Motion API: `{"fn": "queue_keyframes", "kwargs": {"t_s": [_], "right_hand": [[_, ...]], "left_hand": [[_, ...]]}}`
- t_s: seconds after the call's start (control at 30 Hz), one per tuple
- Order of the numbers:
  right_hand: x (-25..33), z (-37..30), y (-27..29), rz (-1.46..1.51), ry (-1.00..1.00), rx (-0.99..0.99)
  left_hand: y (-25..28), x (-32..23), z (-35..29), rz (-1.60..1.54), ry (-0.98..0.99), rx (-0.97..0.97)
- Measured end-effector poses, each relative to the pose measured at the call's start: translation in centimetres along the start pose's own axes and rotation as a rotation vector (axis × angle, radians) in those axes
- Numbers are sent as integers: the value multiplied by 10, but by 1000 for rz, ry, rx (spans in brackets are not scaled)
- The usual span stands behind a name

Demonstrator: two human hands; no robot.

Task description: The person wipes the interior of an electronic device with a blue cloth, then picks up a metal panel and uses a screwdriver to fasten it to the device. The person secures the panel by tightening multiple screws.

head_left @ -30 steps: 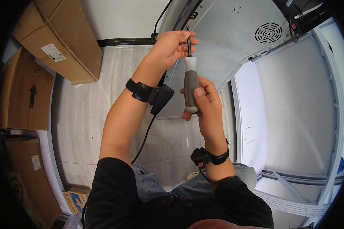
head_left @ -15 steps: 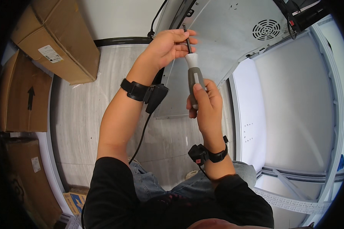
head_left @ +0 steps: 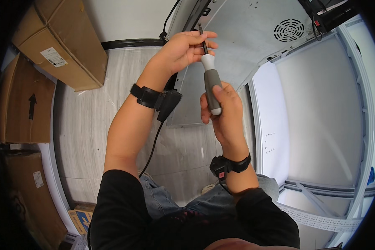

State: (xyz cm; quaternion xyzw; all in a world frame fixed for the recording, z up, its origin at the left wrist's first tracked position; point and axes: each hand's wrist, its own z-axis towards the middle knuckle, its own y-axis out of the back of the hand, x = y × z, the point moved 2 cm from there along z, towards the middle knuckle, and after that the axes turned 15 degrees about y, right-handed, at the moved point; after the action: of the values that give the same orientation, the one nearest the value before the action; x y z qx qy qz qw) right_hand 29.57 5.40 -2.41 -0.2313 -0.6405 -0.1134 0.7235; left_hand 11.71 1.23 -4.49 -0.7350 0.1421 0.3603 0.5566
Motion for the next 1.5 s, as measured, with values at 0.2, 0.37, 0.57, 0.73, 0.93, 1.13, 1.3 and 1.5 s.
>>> {"fn": "queue_keyframes", "kwargs": {"t_s": [0.2,0.37,0.57,0.73,0.93,1.13,1.3,1.5], "right_hand": [[6,-3,-3,132,-142,121],[-4,-1,-3,-414,150,35],[0,2,-4,63,-55,123],[2,5,-5,76,-76,196],[6,2,-7,-80,-24,166],[7,-5,-10,39,-76,188],[15,-9,-2,46,-92,201],[52,20,60,-246,-140,234]], "left_hand": [[17,0,6,93,-40,-88],[20,5,11,169,0,-151],[15,0,1,16,-29,0],[19,1,4,43,-65,-74],[17,4,10,35,-57,-112],[17,5,6,16,-58,-102],[14,6,3,53,-57,-48],[-2,16,15,37,-56,23]]}}
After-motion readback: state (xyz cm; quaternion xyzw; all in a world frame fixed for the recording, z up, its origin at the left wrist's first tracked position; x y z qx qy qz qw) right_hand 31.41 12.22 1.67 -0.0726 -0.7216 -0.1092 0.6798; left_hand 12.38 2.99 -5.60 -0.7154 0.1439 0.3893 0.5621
